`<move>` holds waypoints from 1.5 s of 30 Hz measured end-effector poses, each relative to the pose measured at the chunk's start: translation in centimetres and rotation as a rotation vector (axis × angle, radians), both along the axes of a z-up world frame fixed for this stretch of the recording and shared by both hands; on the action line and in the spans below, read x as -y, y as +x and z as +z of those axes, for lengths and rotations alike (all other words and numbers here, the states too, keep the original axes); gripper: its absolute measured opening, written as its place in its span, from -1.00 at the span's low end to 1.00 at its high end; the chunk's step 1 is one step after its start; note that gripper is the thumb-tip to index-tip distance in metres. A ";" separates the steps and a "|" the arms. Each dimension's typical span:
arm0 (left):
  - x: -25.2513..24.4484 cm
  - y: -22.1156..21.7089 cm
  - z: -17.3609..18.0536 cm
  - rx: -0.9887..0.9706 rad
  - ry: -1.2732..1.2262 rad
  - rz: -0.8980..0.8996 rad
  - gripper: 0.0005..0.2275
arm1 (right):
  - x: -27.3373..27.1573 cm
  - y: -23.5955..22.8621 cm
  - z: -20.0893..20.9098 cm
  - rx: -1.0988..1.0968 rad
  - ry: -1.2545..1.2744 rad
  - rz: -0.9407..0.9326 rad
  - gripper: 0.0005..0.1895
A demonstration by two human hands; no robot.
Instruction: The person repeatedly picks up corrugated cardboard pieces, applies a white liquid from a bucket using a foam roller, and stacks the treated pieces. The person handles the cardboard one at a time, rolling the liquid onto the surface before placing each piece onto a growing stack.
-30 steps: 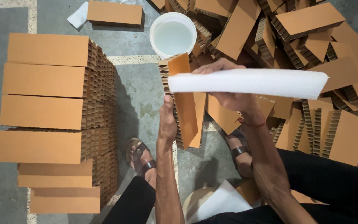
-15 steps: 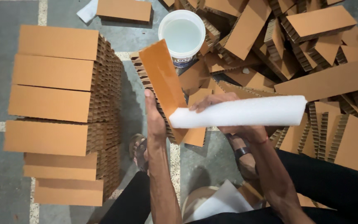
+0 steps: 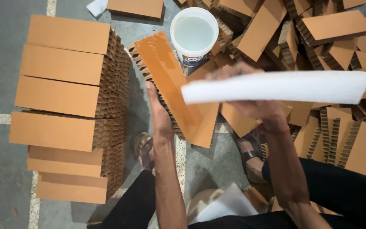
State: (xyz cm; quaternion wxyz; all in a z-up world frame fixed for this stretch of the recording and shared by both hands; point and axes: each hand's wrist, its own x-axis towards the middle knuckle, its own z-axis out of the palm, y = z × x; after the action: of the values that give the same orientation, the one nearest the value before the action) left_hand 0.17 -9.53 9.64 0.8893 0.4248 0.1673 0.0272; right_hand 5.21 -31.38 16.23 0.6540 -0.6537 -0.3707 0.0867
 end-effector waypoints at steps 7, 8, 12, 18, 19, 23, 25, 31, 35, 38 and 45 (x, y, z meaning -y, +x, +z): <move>1.4 -0.2 -1.2 0.088 -0.038 -0.061 -0.34 | -3.3 2.0 -1.1 0.147 0.068 0.005 -0.82; 1.3 -0.2 -1.2 0.109 -0.015 -0.056 -0.32 | -3.3 1.7 -0.9 0.123 0.082 0.037 -0.84; 0.3 -0.2 -1.2 -0.065 -0.126 -0.028 -0.37 | -1.2 -1.8 -0.5 -0.171 0.142 0.252 -0.41; 0.2 -0.2 -0.4 0.066 -0.135 0.017 -0.32 | 0.8 -2.9 0.7 -0.278 0.038 0.276 -0.46; 0.2 -0.3 -0.3 0.057 -0.124 0.033 -0.33 | 1.2 -2.4 1.2 -0.276 0.063 0.292 -0.48; 0.6 -0.3 -0.3 0.031 -0.183 0.000 -0.33 | 1.0 0.7 2.3 0.027 -0.080 -0.090 -0.67; 1.1 -0.5 -0.3 0.069 -0.197 -0.087 -0.32 | 0.3 2.4 3.0 0.031 0.028 -0.154 -0.69; 1.9 -0.8 -1.6 0.121 -0.213 -0.162 -0.34 | -2.6 6.0 4.7 0.645 -0.193 -0.207 -0.86; 1.3 -0.9 -2.4 0.186 -0.191 -0.127 -0.37 | -2.2 3.4 3.6 -0.132 0.091 0.103 -0.66; 0.9 -0.6 -2.6 0.155 -0.267 -0.077 -0.39 | -0.8 0.9 2.1 -0.050 -0.069 0.096 -0.50; 0.3 -0.9 -1.6 0.232 -0.226 -0.046 -0.41 | 1.6 -1.7 1.6 -0.163 0.001 0.288 -0.43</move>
State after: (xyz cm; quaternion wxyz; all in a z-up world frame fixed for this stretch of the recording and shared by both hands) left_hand -0.74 -9.83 8.08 0.9452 0.3196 0.0559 0.0367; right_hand 3.51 -32.95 17.87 0.6631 -0.5843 -0.4063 0.2318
